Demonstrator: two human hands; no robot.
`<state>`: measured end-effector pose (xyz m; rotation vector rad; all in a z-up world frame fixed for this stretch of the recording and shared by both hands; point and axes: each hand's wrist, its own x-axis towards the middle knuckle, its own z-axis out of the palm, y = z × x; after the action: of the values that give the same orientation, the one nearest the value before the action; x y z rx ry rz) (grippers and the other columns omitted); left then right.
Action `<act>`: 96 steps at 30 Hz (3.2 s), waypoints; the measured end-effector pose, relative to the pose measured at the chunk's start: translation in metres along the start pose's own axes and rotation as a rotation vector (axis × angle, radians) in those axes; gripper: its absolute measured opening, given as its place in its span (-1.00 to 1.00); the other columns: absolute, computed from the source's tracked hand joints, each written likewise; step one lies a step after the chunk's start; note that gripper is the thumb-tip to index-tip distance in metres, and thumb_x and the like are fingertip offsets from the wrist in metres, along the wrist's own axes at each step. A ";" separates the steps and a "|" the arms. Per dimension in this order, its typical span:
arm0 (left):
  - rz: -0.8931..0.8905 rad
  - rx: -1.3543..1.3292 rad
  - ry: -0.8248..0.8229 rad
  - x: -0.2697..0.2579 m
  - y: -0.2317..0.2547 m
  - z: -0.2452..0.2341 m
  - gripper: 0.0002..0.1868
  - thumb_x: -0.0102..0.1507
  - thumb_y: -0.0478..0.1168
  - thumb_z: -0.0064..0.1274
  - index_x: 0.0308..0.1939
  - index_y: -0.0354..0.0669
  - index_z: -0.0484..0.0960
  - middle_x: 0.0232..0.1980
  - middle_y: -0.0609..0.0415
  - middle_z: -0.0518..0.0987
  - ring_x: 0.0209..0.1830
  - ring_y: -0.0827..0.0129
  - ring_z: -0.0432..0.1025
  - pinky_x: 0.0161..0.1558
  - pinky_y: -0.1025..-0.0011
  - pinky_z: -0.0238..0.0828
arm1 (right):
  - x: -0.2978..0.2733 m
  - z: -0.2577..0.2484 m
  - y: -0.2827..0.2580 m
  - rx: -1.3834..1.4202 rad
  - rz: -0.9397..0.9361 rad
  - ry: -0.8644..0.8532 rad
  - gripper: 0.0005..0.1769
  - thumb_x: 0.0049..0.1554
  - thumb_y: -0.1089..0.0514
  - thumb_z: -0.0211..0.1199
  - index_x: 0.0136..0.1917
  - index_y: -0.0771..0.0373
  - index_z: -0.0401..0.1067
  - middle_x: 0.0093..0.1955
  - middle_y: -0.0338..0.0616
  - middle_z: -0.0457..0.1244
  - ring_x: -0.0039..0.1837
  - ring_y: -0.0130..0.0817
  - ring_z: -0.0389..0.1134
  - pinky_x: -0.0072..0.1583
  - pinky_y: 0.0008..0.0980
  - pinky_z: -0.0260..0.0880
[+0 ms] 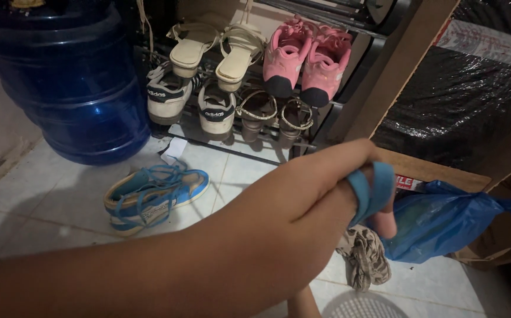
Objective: The person sits on the floor and laces a blue and white sneaker. They thread the blue shoelaces through the eyelets, pull them tight, and tie a knot.
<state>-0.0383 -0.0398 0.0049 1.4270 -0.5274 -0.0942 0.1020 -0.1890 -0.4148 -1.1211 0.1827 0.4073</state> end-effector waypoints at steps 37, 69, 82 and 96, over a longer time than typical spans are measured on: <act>0.483 0.233 0.053 0.004 0.040 -0.068 -0.76 0.64 -0.10 -0.22 0.06 -0.21 0.37 0.09 -0.12 0.57 0.18 0.26 0.48 0.40 0.21 0.47 | -0.138 0.170 -0.299 -0.974 -0.798 -0.472 -0.75 0.35 0.15 0.05 0.19 0.28 0.44 -0.13 -0.27 0.29 -0.07 -0.52 0.24 0.01 -0.51 0.33; 0.274 -0.080 0.351 -0.011 0.016 -0.104 -0.85 0.38 -0.21 -0.26 -0.12 -0.20 0.38 -0.43 0.21 0.21 -0.50 0.57 0.02 -0.45 0.53 -0.05 | 0.034 0.000 -0.057 -0.638 0.129 -0.039 -0.38 0.17 0.14 0.04 0.49 0.11 0.08 0.02 0.07 0.26 -0.04 -0.04 0.40 -0.23 -0.10 0.59; -0.031 0.350 0.155 0.012 -0.125 -0.108 -0.82 0.36 -0.20 -0.27 -0.25 -0.17 0.41 -0.36 0.15 0.33 -0.37 0.48 0.22 -0.36 0.38 0.23 | -0.049 0.049 -0.065 -0.882 0.111 -0.138 0.06 0.01 -0.08 0.34 0.62 -0.09 -0.18 0.12 0.20 0.34 -0.09 -0.14 0.40 -0.23 -0.33 0.46; -0.285 1.479 -0.335 0.025 -0.189 -0.114 -0.66 0.16 0.00 0.08 0.00 0.16 0.69 0.12 -0.08 0.54 0.11 0.07 0.42 0.06 0.06 0.29 | -0.052 0.060 -0.058 -0.492 -0.276 -0.420 -0.29 0.11 0.24 0.31 0.49 0.15 0.19 0.16 -0.22 0.33 0.09 -0.43 0.35 0.05 -0.39 0.42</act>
<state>0.0760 0.0246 -0.1743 2.9661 -0.6909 -0.1891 0.0745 -0.1681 -0.3225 -1.4885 -0.4616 0.4419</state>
